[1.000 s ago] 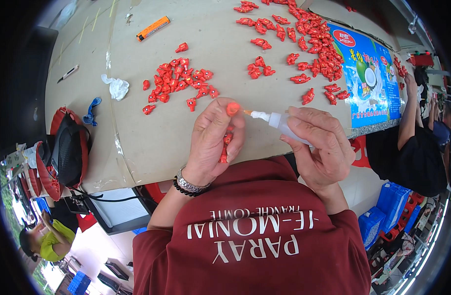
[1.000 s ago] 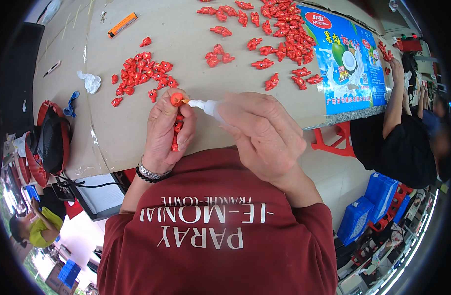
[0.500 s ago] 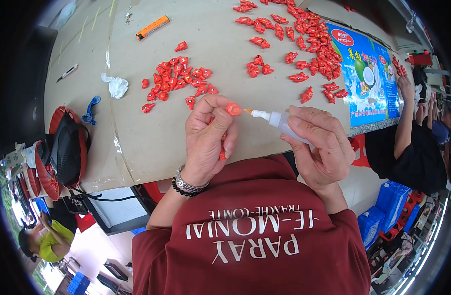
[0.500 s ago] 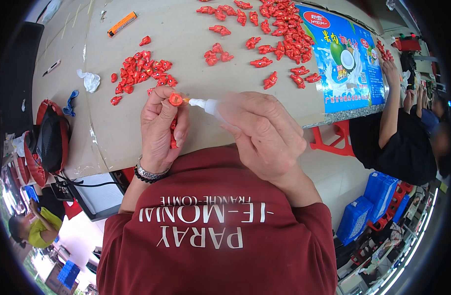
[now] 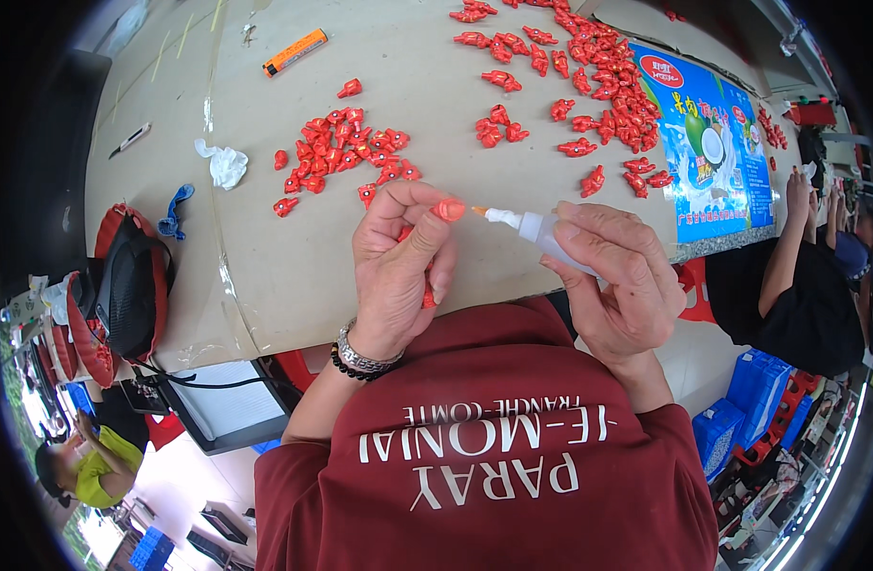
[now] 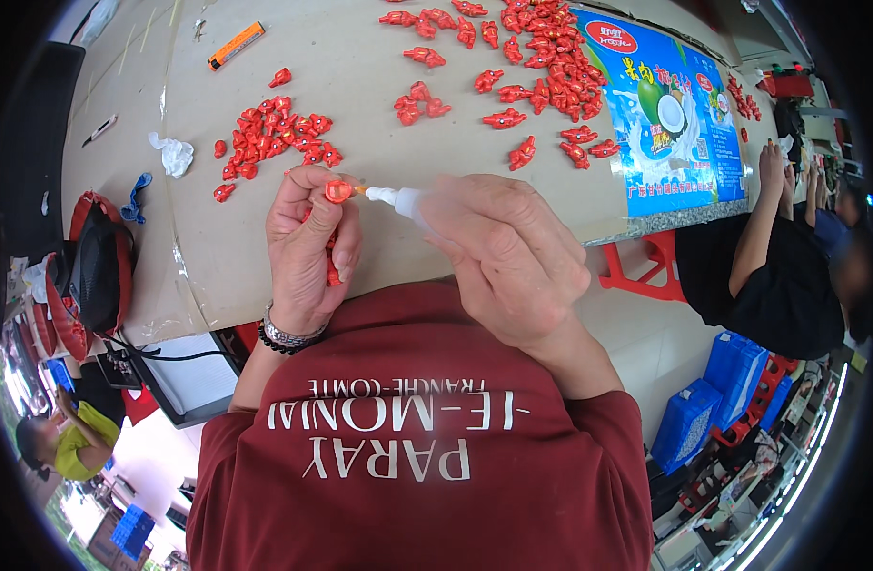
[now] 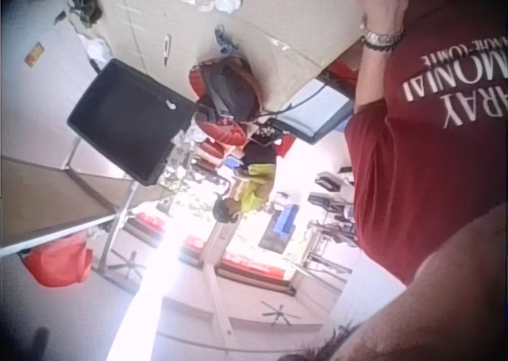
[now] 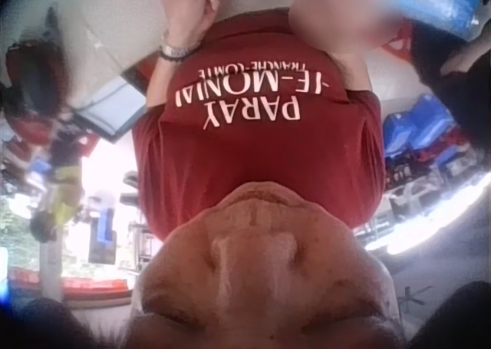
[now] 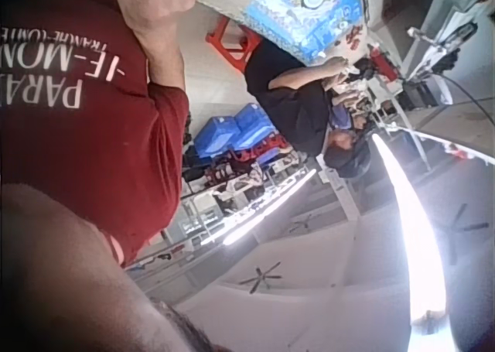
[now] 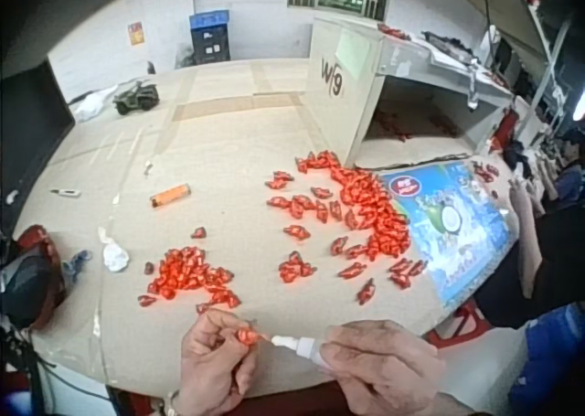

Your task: The person sits at a table and repeatedly picks up small red wrapped candies. Using a small white bottle with a fine tip, they apply a substance to the top of each candy and then place it back on the table. The process is repeated for numerous candies throughout the clip.

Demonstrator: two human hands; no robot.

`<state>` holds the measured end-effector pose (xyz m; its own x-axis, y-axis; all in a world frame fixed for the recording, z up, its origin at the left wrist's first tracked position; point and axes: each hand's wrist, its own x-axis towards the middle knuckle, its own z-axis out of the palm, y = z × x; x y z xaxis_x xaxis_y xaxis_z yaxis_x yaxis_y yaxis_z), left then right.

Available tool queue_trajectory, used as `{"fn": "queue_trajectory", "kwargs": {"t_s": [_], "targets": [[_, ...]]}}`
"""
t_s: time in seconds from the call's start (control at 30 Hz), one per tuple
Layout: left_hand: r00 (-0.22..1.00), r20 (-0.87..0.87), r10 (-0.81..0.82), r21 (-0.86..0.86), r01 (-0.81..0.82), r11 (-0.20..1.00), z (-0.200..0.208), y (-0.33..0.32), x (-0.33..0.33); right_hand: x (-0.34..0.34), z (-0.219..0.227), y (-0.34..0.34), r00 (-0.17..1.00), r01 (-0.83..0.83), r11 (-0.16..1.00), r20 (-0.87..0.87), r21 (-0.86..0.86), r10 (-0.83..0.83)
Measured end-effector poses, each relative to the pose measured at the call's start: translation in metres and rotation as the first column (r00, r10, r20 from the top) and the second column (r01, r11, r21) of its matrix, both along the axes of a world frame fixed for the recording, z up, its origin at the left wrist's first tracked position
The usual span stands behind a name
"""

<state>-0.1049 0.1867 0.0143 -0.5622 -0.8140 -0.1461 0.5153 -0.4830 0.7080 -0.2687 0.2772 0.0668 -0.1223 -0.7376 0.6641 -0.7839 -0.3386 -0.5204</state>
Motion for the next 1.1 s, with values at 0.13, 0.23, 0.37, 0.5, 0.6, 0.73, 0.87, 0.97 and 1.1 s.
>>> {"fn": "queue_trajectory", "kwargs": {"t_s": [0.13, 0.23, 0.37, 0.5, 0.6, 0.73, 0.87, 0.97, 1.1], "targets": [[1.0, 0.001, 0.024, -0.064, -0.024, 0.998, 0.0, 0.0, 0.001, -0.001, -0.001, 0.001, 1.0, -0.004, 1.0, -0.013, 0.004, 0.004], [0.999, 0.013, 0.036, -0.085, -0.034, 0.996, -0.003, 0.0, 0.002, 0.001, 0.002, 0.002, 1.0, 0.004, 1.0, -0.027, -0.001, -0.004], [1.0, 0.008, 0.03, -0.072, -0.029, 0.997, -0.004, 0.0, 0.003, 0.001, 0.002, 0.002, 1.0, 0.001, 1.0, -0.022, -0.006, -0.001], [0.999, 0.002, 0.052, -0.086, -0.051, 0.995, -0.005, 0.0, 0.003, 0.0, 0.001, 0.002, 1.0, 0.006, 1.0, -0.023, -0.002, -0.006], [0.999, 0.013, 0.05, -0.08, -0.049, 0.996, -0.003, 0.001, 0.003, 0.001, 0.0, 0.001, 1.0, 0.009, 1.0, -0.025, 0.005, -0.009], [0.999, -0.009, 0.044, -0.068, -0.044, 0.997, -0.005, 0.0, 0.003, 0.0, -0.001, 0.001, 1.0, 0.017, 1.0, -0.02, -0.003, -0.017], [0.999, -0.046, 0.015, 0.057, -0.012, 0.998, -0.003, -0.001, 0.003, -0.003, 0.003, 0.002, 0.994, 0.089, 0.995, 0.064, 0.037, -0.092], [0.995, -0.1, -0.008, 0.14, 0.022, 0.99, -0.004, -0.001, 0.003, -0.009, -0.006, 0.0, 0.943, 0.094, 0.992, 0.311, 0.08, -0.115], [0.987, -0.153, -0.049, 0.199, 0.079, 0.977, -0.009, -0.003, 0.003, -0.011, -0.007, -0.009, 0.575, -0.03, 0.982, 0.807, 0.187, -0.136]]}}
